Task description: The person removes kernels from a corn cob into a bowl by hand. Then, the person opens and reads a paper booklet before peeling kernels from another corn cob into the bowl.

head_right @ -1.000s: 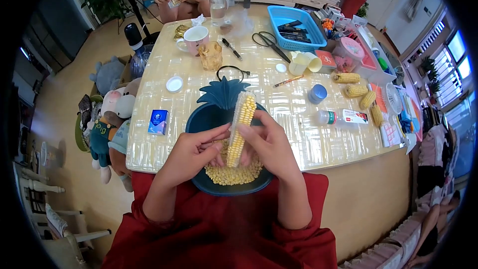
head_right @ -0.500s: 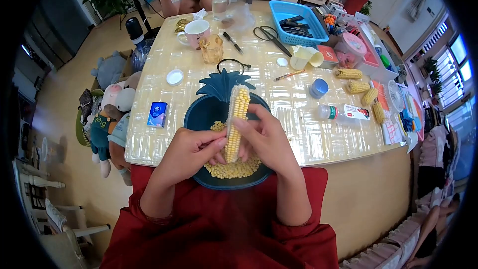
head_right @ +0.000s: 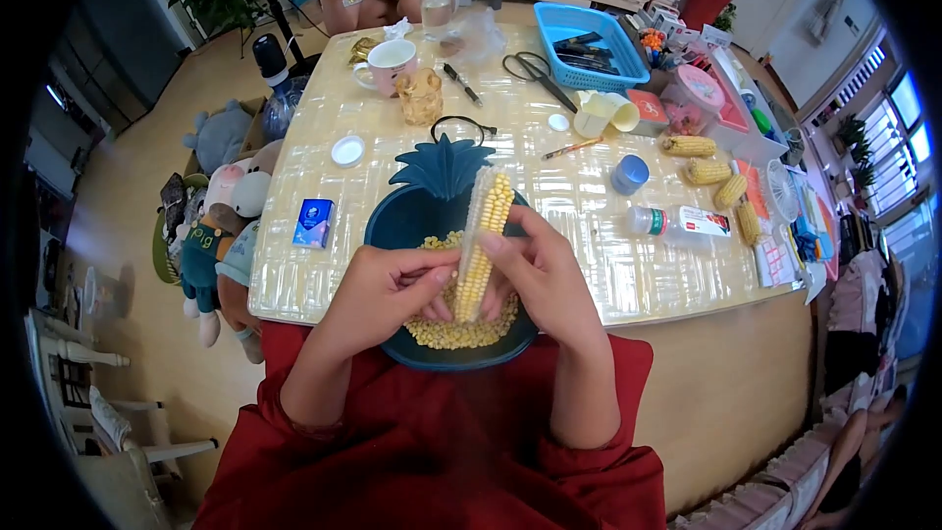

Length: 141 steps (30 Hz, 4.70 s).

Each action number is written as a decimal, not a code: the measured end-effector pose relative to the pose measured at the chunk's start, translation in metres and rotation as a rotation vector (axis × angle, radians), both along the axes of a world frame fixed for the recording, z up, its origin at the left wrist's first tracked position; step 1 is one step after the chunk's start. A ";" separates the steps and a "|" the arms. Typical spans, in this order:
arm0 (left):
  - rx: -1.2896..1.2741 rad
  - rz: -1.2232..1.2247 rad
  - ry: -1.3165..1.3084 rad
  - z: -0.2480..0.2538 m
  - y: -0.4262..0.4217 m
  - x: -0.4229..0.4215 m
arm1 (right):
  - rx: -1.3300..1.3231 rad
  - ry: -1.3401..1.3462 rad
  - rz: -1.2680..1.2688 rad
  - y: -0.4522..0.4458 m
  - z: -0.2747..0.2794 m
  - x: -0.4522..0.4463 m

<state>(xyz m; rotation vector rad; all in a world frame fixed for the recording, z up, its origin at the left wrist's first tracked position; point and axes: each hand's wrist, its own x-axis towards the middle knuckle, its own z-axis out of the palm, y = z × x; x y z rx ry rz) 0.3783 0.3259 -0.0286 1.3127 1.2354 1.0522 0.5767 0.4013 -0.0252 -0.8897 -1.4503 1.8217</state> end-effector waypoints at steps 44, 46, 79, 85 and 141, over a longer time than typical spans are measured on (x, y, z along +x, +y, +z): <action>0.103 -0.009 0.225 0.012 -0.006 0.001 | -0.040 0.042 0.034 0.002 -0.008 0.001; 0.119 -0.011 0.187 0.008 -0.007 0.000 | -0.053 0.039 0.010 0.001 -0.006 0.001; 0.411 0.019 0.463 0.003 -0.018 -0.001 | -0.050 0.022 0.000 -0.009 -0.007 -0.011; 0.380 0.017 0.345 0.005 -0.014 -0.003 | -0.007 0.003 -0.023 -0.010 -0.005 -0.011; 0.133 0.272 -0.299 -0.012 0.010 -0.005 | 0.459 -0.294 0.036 -0.008 0.002 -0.006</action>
